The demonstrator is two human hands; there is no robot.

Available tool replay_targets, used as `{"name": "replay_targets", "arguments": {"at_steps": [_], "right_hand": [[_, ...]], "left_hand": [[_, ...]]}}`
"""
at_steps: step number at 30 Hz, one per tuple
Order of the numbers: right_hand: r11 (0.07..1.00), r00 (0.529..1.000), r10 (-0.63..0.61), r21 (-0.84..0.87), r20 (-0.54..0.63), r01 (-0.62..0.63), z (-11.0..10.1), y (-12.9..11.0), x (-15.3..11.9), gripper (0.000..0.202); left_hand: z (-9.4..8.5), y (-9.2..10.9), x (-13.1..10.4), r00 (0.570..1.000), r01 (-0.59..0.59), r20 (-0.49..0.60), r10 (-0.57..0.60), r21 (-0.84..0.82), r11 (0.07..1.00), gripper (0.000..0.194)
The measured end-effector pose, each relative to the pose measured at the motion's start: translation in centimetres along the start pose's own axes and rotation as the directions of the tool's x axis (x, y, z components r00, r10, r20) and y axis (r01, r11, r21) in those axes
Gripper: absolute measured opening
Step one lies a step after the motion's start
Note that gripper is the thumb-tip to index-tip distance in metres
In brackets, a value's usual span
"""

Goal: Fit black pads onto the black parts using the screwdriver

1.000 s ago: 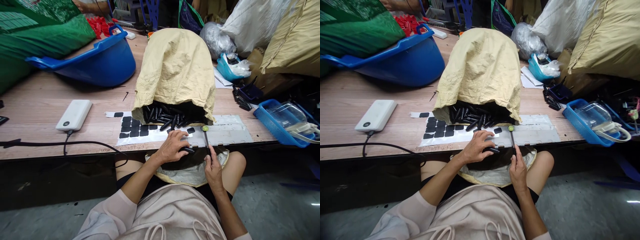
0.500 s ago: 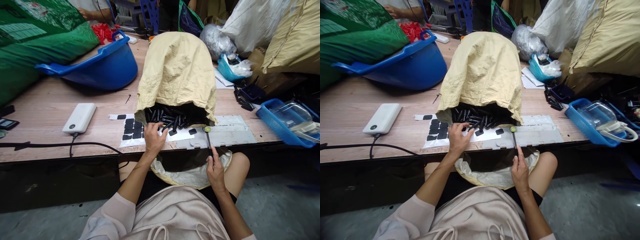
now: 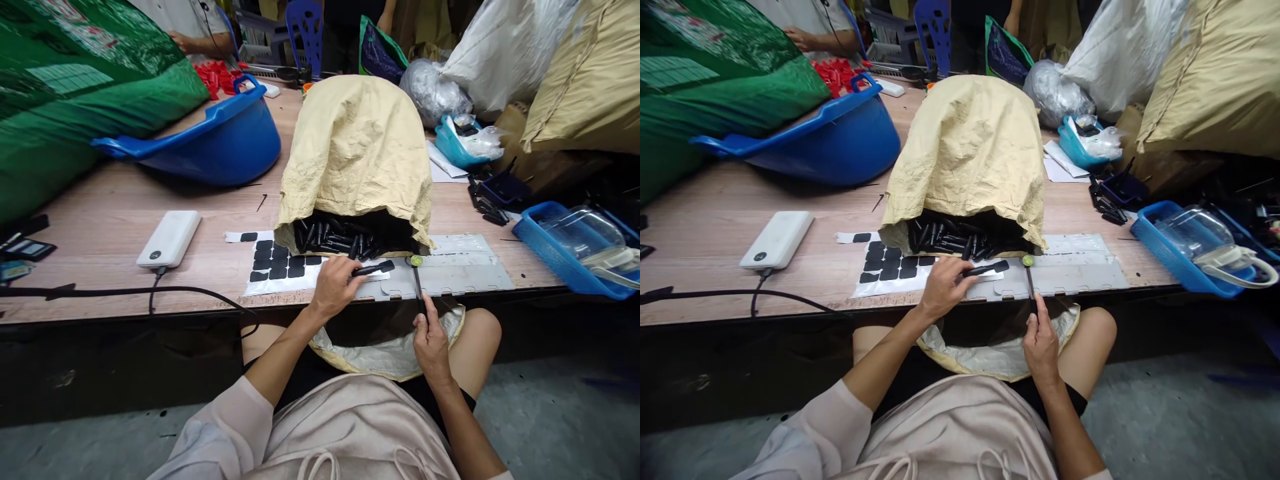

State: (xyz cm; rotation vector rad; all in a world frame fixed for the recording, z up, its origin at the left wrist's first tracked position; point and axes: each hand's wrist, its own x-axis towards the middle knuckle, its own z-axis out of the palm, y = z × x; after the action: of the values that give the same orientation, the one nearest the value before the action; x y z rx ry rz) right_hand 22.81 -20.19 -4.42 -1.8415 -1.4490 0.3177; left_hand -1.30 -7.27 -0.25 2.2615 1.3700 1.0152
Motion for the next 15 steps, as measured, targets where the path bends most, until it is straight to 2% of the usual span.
{"name": "replay_targets", "arguments": {"at_steps": [2,4,10,15], "right_hand": [[1.000,1.000,0.001,0.000,0.007,-0.001,0.0,0.1,0.0,0.053],[1.000,1.000,0.001,0.002,0.011,-0.001,0.0,0.1,0.0,0.054],[1.000,1.000,0.019,0.013,0.023,-0.020,0.0,0.1,0.1,0.055],[0.990,0.995,0.078,0.116,0.057,-0.084,-0.4,-0.2,-0.2,0.055]], "left_hand": [[0.8,0.8,0.5,0.995,-0.012,0.095,0.009,0.032,0.999,0.012],[1.4,1.2,0.8,0.991,-0.006,0.136,-0.001,0.057,0.998,0.011],[1.4,0.9,0.7,0.988,0.046,0.147,-0.047,0.009,0.999,0.012],[1.3,0.9,0.8,0.983,0.106,0.156,-0.100,-0.032,0.994,0.013]]}}
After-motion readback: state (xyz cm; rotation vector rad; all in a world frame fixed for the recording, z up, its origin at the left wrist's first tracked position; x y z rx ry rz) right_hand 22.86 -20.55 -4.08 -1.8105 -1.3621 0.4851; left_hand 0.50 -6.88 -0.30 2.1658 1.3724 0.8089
